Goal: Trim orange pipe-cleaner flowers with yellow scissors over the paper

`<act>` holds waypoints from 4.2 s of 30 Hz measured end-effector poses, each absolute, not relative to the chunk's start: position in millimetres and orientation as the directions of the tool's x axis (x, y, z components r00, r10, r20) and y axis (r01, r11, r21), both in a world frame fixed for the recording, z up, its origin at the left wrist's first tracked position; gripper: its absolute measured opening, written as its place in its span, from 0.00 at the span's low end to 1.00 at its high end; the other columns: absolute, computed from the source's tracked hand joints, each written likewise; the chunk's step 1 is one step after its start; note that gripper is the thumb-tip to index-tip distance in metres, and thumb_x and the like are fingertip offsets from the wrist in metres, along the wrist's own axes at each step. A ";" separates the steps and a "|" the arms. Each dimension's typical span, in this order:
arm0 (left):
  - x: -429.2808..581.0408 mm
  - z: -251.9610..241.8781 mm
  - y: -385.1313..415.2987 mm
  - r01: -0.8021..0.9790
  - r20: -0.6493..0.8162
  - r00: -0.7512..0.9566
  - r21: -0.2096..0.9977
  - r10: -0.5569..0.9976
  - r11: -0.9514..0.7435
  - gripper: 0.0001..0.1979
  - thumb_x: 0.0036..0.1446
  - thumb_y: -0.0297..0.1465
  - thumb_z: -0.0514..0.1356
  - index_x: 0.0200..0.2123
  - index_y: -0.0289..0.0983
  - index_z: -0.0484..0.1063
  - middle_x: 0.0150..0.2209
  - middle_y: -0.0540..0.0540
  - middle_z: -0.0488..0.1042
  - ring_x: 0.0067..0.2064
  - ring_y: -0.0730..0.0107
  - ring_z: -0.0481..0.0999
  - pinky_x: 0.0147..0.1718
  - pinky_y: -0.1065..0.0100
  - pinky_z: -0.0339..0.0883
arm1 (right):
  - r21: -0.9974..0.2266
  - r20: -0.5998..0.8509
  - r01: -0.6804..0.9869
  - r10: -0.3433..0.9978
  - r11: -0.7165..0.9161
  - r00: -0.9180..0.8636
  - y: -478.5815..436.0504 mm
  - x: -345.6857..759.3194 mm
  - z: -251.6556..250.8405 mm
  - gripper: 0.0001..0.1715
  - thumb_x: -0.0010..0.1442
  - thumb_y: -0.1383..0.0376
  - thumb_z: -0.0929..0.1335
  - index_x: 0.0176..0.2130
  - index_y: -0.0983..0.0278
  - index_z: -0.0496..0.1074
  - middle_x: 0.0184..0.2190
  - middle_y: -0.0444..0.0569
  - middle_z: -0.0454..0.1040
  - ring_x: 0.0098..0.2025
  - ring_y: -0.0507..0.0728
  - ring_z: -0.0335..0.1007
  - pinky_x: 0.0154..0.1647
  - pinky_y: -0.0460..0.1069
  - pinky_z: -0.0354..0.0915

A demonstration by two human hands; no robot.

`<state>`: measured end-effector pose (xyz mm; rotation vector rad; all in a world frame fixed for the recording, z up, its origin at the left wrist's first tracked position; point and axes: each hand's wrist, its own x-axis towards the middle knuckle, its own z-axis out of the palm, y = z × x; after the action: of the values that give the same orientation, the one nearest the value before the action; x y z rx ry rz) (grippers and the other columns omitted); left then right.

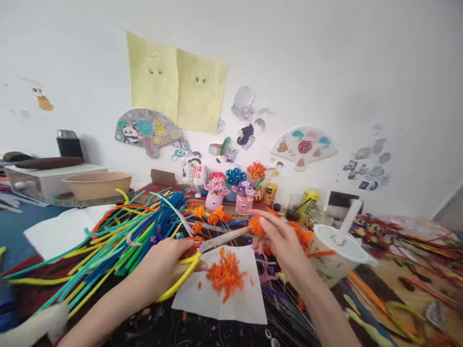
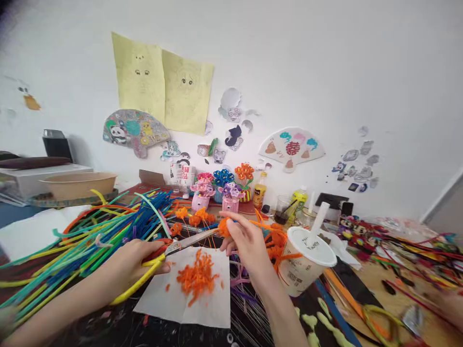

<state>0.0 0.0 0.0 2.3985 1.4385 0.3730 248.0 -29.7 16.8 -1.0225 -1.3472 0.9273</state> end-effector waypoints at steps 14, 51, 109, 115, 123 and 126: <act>3.7 3.1 -1.8 0.795 0.032 0.477 0.410 0.878 -0.447 0.17 0.54 0.46 0.51 0.30 0.40 0.69 0.28 0.47 0.74 0.28 0.65 0.71 0.24 0.72 0.55 | -0.942 0.328 -0.074 0.945 0.328 0.021 -29.1 247.0 13.7 0.15 0.51 0.58 0.73 0.38 0.63 0.73 0.29 0.46 0.73 0.30 0.53 0.71 0.33 0.46 0.66; 2.0 -3.1 -0.5 0.794 0.099 0.444 0.418 0.890 -0.442 0.16 0.52 0.44 0.54 0.22 0.39 0.63 0.20 0.53 0.60 0.22 0.74 0.56 0.21 0.73 0.44 | -0.913 0.316 -0.221 0.937 0.344 0.149 -30.0 234.9 14.2 0.23 0.43 0.54 0.76 0.36 0.64 0.73 0.28 0.48 0.75 0.32 0.57 0.72 0.37 0.51 0.67; 7.3 -1.6 -1.2 0.723 0.127 0.457 0.523 0.880 -0.451 0.19 0.51 0.47 0.55 0.22 0.40 0.54 0.19 0.57 0.54 0.22 0.76 0.49 0.22 0.72 0.44 | -0.920 0.314 -0.189 0.935 0.343 0.168 -29.6 236.9 11.9 0.25 0.47 0.56 0.75 0.41 0.65 0.71 0.21 0.45 0.72 0.25 0.52 0.63 0.27 0.46 0.58; 7.9 -2.3 -0.9 0.704 0.067 0.486 0.561 0.872 -0.436 0.18 0.52 0.46 0.55 0.23 0.39 0.57 0.20 0.57 0.53 0.24 0.76 0.49 0.21 0.73 0.44 | -0.916 0.320 -0.203 0.935 0.347 0.157 -29.1 236.1 10.4 0.24 0.47 0.57 0.75 0.41 0.66 0.72 0.21 0.45 0.72 0.24 0.51 0.63 0.26 0.46 0.59; 5.7 -5.3 2.1 0.712 0.100 0.465 0.548 0.880 -0.439 0.17 0.51 0.45 0.56 0.23 0.39 0.58 0.20 0.57 0.54 0.23 0.77 0.49 0.21 0.73 0.44 | -0.910 0.324 -0.220 0.934 0.352 0.153 -27.1 237.5 8.8 0.25 0.47 0.57 0.76 0.42 0.66 0.72 0.21 0.46 0.72 0.24 0.51 0.63 0.27 0.46 0.59; 4.9 -6.6 3.4 0.718 0.105 0.461 0.539 0.881 -0.440 0.17 0.51 0.45 0.56 0.23 0.38 0.59 0.20 0.57 0.55 0.23 0.76 0.50 0.21 0.73 0.44 | -0.907 0.324 -0.234 0.935 0.351 0.147 -27.2 237.3 8.6 0.24 0.47 0.58 0.76 0.41 0.66 0.72 0.21 0.46 0.72 0.24 0.51 0.63 0.26 0.45 0.59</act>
<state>4.9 3.4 -6.6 2.2934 1.3399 0.5243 237.3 -27.2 8.6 -0.8188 -1.0905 0.9926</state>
